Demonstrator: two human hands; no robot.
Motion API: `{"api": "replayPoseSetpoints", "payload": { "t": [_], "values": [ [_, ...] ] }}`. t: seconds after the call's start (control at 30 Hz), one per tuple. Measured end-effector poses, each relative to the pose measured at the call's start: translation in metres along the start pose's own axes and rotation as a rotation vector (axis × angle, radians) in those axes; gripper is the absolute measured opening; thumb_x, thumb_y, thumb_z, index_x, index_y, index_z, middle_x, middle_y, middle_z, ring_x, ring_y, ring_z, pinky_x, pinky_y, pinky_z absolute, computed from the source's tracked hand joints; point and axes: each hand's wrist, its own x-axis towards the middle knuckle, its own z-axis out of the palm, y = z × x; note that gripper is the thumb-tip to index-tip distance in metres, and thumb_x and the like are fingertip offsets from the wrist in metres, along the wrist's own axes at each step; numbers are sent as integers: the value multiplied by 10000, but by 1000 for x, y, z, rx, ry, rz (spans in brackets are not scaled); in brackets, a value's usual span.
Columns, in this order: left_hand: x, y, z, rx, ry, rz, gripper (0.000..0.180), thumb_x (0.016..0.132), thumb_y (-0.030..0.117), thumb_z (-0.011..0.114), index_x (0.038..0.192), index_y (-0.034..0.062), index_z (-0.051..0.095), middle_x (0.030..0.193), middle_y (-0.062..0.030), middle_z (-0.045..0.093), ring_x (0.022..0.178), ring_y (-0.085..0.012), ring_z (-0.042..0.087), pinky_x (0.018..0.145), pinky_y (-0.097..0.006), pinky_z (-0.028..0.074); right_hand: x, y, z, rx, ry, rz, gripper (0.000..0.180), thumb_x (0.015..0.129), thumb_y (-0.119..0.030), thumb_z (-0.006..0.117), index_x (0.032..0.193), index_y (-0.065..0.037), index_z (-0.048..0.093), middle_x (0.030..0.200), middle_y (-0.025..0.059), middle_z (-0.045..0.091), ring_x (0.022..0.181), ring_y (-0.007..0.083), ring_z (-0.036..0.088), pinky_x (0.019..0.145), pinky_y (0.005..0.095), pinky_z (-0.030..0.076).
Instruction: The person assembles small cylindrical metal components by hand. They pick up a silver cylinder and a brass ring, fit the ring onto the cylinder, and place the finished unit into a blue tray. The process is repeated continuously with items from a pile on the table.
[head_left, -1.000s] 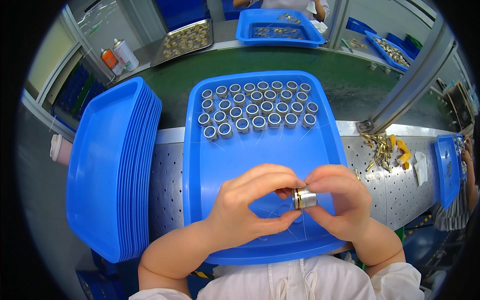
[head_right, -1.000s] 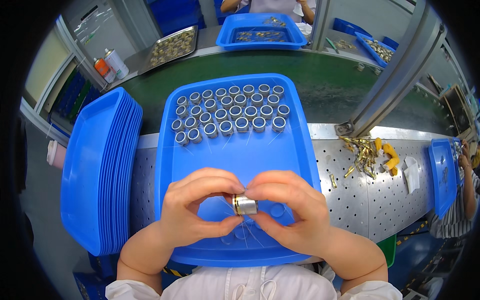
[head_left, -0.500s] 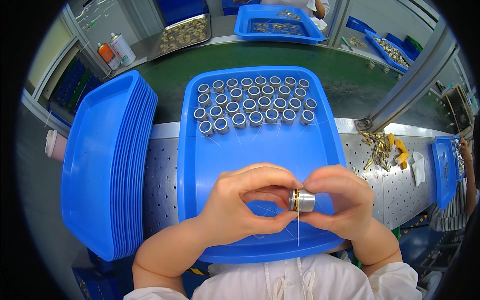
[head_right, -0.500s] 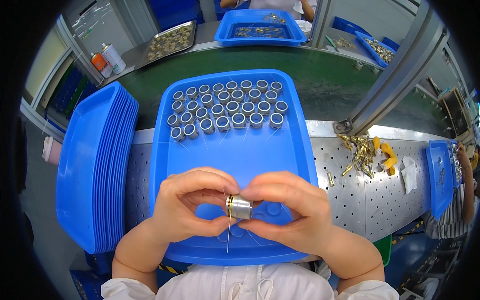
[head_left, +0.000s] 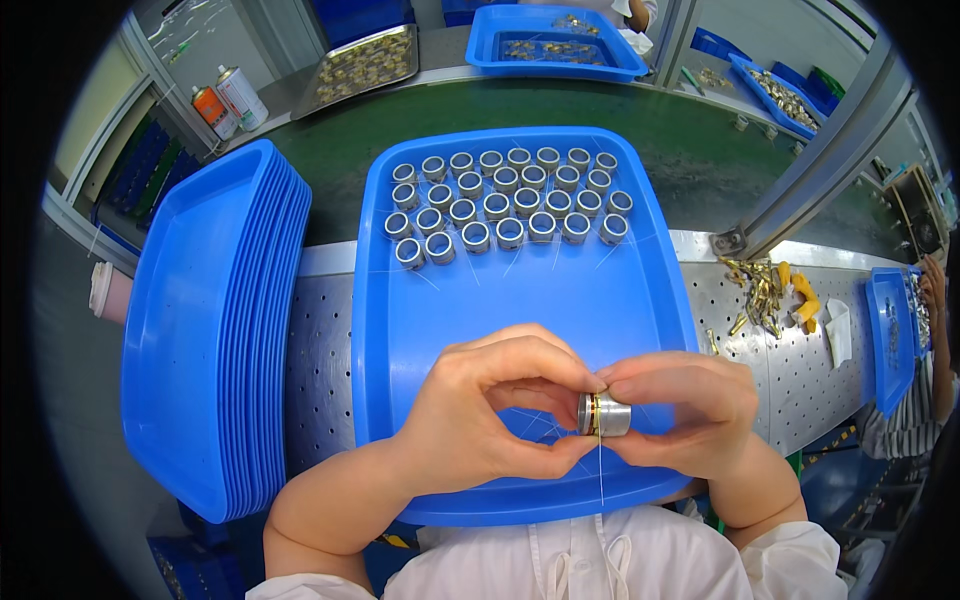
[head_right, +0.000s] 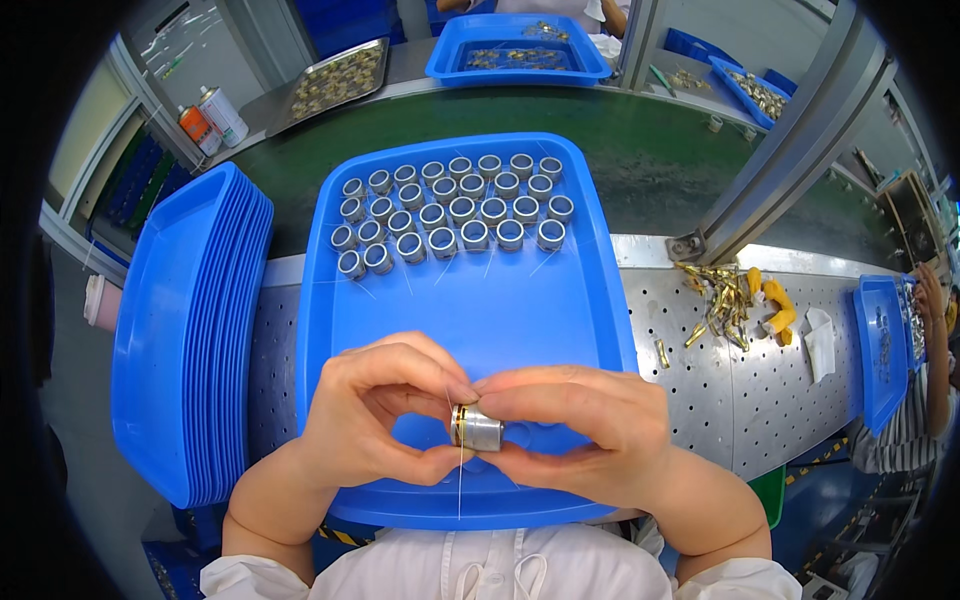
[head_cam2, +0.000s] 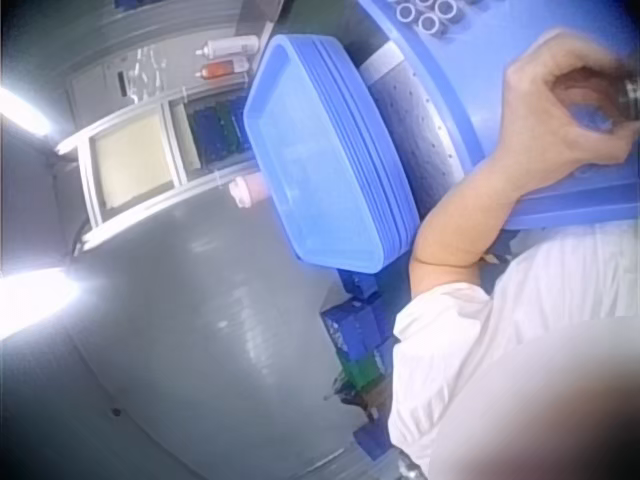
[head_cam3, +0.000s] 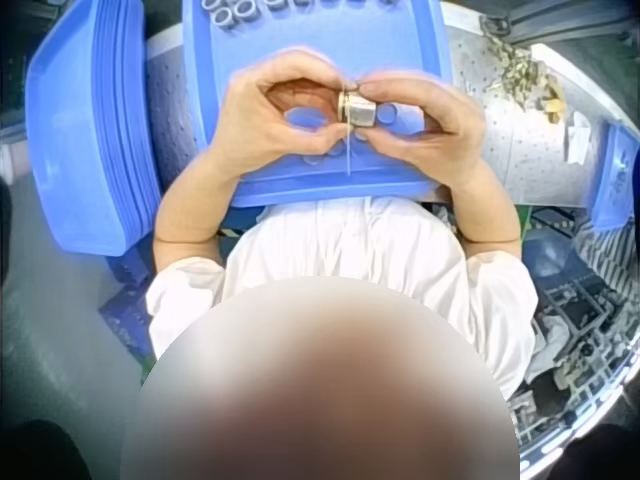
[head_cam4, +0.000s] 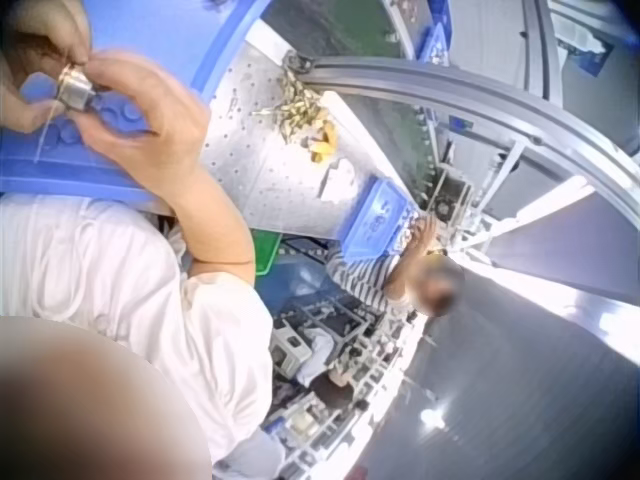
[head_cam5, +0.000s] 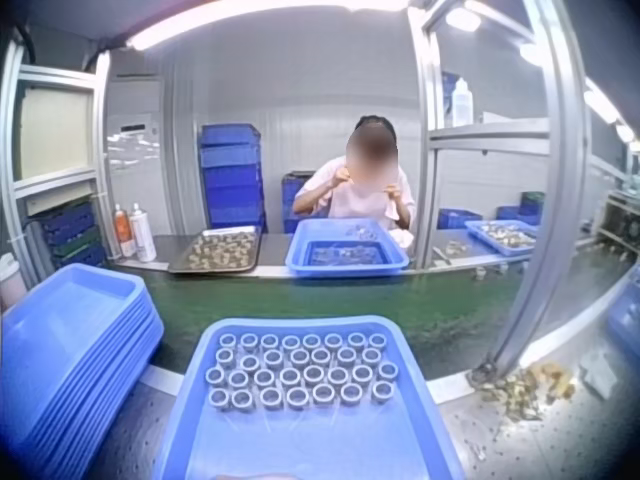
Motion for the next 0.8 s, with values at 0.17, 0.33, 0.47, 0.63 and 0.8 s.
{"api": "replayPoseSetpoints", "payload": {
  "t": [0.17,0.33,0.47,0.63,0.8],
  "values": [
    [1,-2,2,-2,6,-16,413,560,-145,736,943,-46,615,962,-133,566,867,-182,622,762,-291,566,-1,2,-3,11,-23,11,345,588,34,775,908,-11,655,889,127,670,790,223,665,675,278,540],
    [0,-1,2,13,19,-27,407,554,-148,735,929,-43,616,956,-128,565,847,-175,623,746,-288,570,1,2,-5,29,-59,13,353,588,37,770,912,-17,641,875,117,662,787,217,652,678,281,535],
    [-1,-3,3,22,32,-23,412,551,-151,734,929,-45,608,953,-126,565,843,-175,626,745,-289,570,-1,4,-3,86,-54,54,353,589,42,768,910,-23,637,881,112,657,802,215,649,684,284,535],
    [-1,-2,2,31,35,-36,431,566,-147,740,962,-51,597,951,-128,567,846,-185,633,758,-299,569,-2,9,-3,114,-42,64,364,594,40,767,928,-21,634,903,113,651,816,212,648,684,282,535],
    [2,2,1,103,31,-46,428,606,-125,749,999,-63,591,999,-150,571,859,-208,639,777,-313,566,1,8,-2,89,-27,110,398,594,32,772,960,-22,626,909,111,643,810,205,647,672,270,535]
  ]
}}
